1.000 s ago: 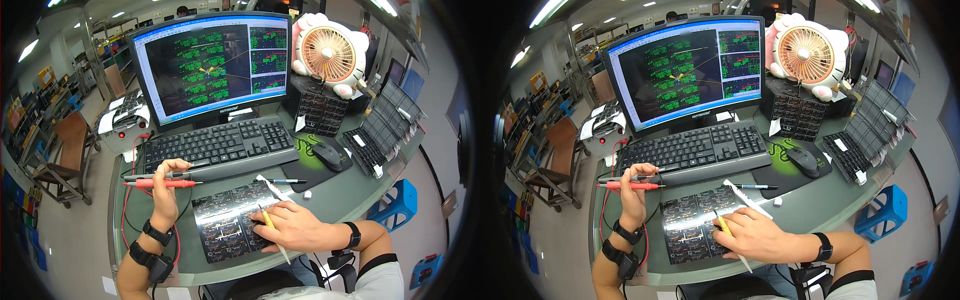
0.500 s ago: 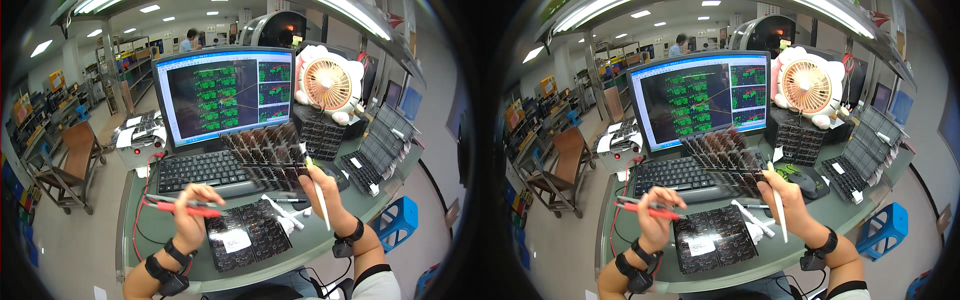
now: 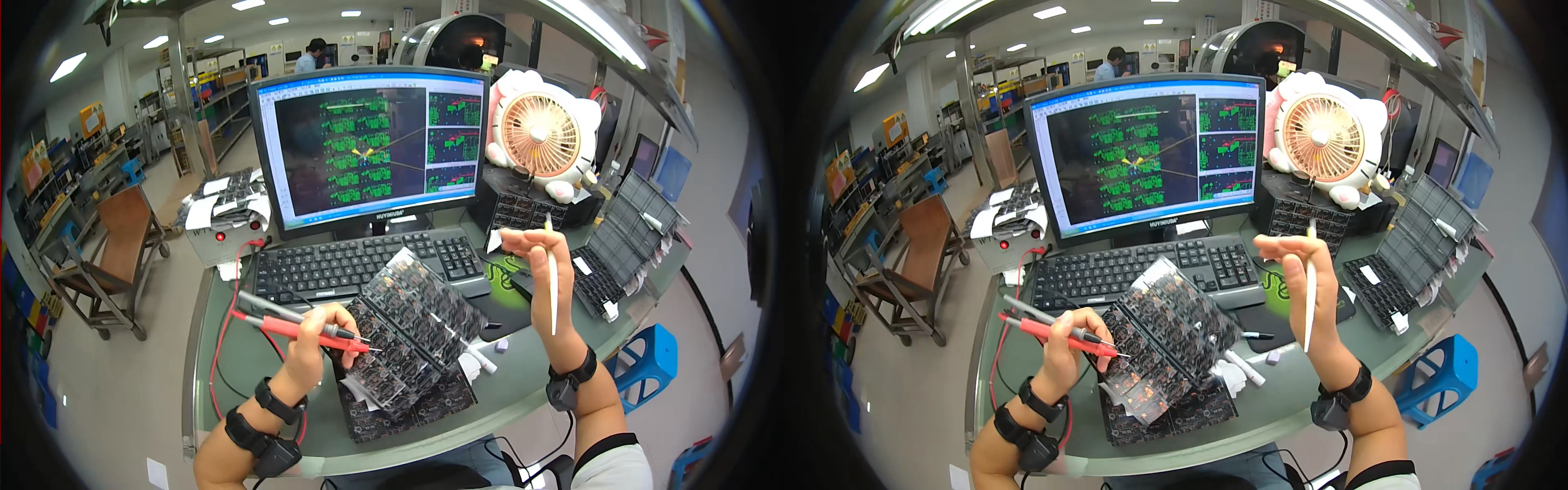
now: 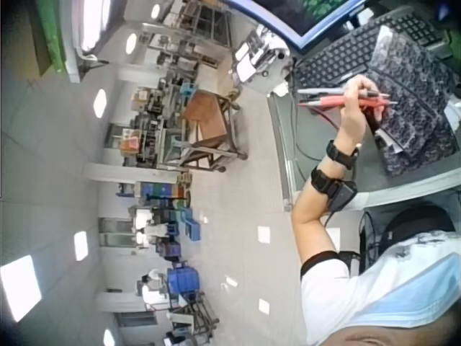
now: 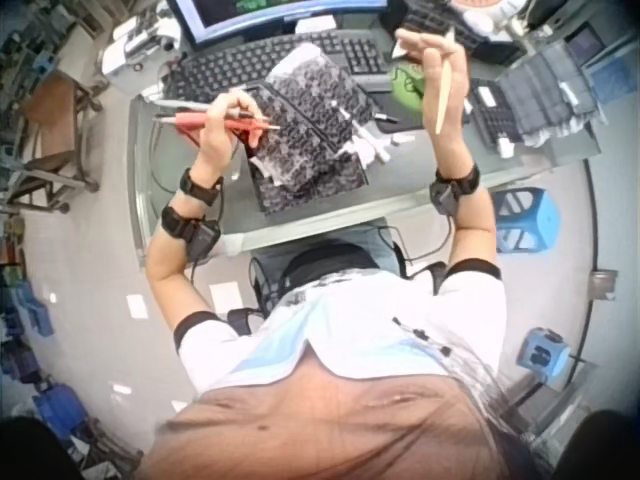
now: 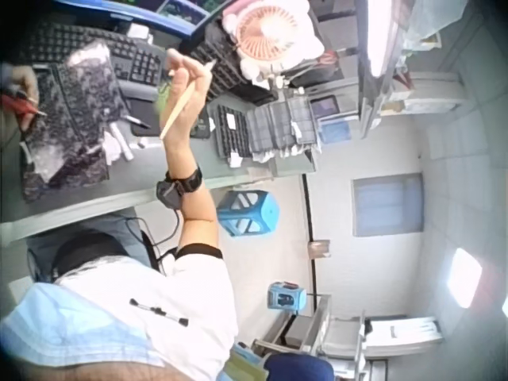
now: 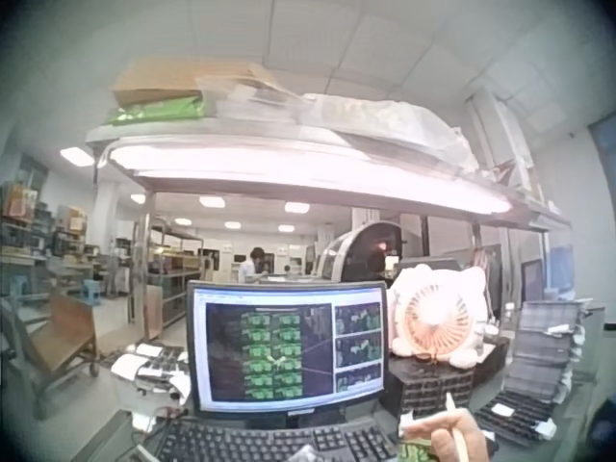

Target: Inspecting and marking components on a printed circuit board using multimeter probes and a white marker.

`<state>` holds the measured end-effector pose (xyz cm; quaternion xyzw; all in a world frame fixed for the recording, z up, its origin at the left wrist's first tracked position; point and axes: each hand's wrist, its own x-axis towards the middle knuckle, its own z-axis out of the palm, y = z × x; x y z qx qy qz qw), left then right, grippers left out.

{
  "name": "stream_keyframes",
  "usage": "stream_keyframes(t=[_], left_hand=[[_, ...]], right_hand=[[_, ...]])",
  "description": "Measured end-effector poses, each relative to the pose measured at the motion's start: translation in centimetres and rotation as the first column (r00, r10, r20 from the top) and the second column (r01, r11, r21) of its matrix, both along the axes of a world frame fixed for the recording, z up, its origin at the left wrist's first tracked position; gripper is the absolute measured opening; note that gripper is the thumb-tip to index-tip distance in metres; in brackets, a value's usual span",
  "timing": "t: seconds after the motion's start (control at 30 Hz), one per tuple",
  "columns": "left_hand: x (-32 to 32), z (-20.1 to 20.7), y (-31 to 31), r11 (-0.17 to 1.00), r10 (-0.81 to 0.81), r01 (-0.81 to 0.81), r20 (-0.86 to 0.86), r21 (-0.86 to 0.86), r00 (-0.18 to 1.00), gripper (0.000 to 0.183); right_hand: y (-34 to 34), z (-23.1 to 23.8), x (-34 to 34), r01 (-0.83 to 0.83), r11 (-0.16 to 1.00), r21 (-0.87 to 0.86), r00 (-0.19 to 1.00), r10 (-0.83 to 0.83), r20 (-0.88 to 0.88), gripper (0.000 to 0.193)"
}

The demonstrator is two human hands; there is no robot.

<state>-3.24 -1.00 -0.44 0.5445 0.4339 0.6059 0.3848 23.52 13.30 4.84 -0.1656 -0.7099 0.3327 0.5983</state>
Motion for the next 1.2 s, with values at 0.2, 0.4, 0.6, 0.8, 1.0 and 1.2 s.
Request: stream_keyframes(t=[0.2,0.4,0.6,0.8,1.0,1.2], left_hand=[[0.4,0.1,-0.2,0.968,-0.206,0.174,-0.175,-0.182,0.963,0.053],[1.0,-1.7,-0.2,0.971,-0.158,0.104,-0.253,-0.218,0.954,0.034],[1.0,-0.3,0.6,0.930,-0.266,0.192,-0.211,-0.314,0.941,0.051],[0.5,-0.2,0.9,0.913,-0.268,0.203,-0.145,-0.353,0.953,0.052],[-0.6,-0.3,0.9,0.962,-0.103,0.075,-0.091,-0.263,0.991,0.054],[-1.6,0.3,-0.7,0.914,-0.059,0.057,0.008,-0.401,0.998,0.049]], right_hand=[[-1.6,0.4,-5.6,-0.457,0.888,-0.060,0.711,0.405,0.576,0.027],[-2.3,1.8,-11.7,-0.550,0.632,-0.546,0.318,0.763,0.562,0.033],[0.1,-0.4,-9.6,-0.463,0.814,-0.351,0.652,0.580,0.488,0.028],[-2.2,-3.1,-2.4,-0.418,0.446,-0.792,0.538,0.824,0.179,0.029],[-2.8,-7.0,-1.1,-0.530,0.533,-0.660,0.611,0.780,0.139,0.022],[-3.1,-7.4,-0.9,-0.525,0.708,-0.473,0.642,0.694,0.326,0.022]])
